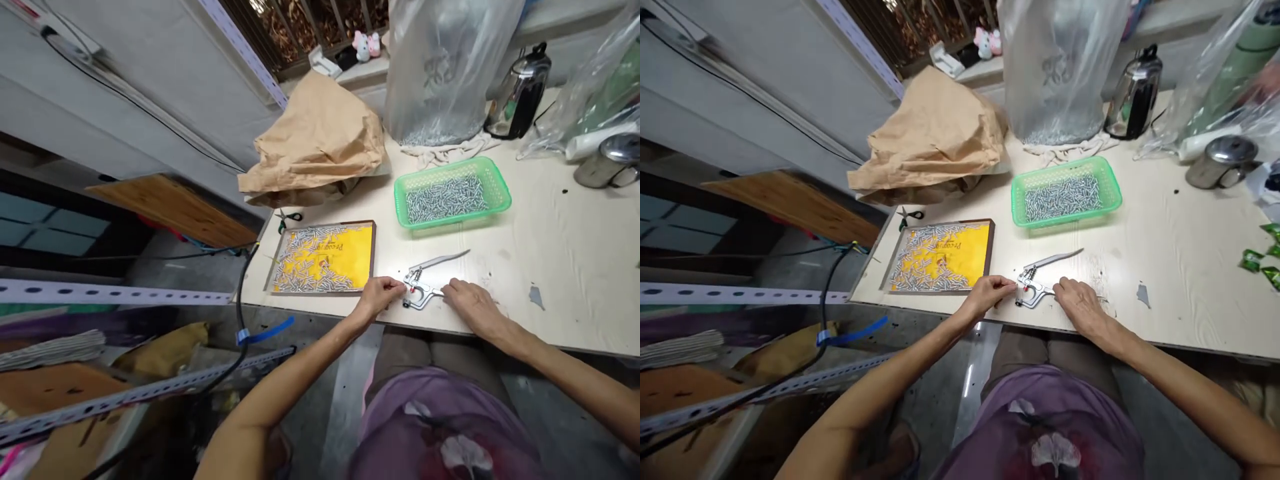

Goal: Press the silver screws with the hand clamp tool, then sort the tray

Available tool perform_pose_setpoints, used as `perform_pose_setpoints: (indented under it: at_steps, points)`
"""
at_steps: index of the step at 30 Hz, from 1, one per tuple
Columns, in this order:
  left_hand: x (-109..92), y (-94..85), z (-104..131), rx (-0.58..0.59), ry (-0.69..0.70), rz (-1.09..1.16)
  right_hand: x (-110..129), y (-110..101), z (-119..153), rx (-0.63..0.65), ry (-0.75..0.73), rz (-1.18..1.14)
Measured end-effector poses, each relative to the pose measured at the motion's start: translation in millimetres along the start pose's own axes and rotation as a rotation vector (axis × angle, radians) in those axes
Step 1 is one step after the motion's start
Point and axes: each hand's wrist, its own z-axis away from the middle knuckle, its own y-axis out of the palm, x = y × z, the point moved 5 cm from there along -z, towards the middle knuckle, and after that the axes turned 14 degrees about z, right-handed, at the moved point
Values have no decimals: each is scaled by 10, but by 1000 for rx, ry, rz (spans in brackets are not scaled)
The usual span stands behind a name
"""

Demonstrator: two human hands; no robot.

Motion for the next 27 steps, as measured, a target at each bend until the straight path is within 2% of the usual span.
perform_pose_setpoints:
  at_steps: [2,5,12,15,19,22,27]
  points:
    - [41,114,25,3,-59,-27,-11,45,16,51,-3,14]
    - [41,188,70,22,-96,-100,-20,34,13,70,-37,-4]
    - [-8,236,105,22,-144,-267,-11,31,32,25,-13,-53]
    - [0,240,70,64,-157,-311,-7,31,42,-7,-22,-61]
    - [77,262,28,154,-234,-262,-6,13,65,-2,-26,-73]
    - [140,275,24,177,-296,-194,-49,-21,62,22,-43,-102]
    - [174,289,54,196,-303,-118,-323,-42,-99,-27,-37,-91]
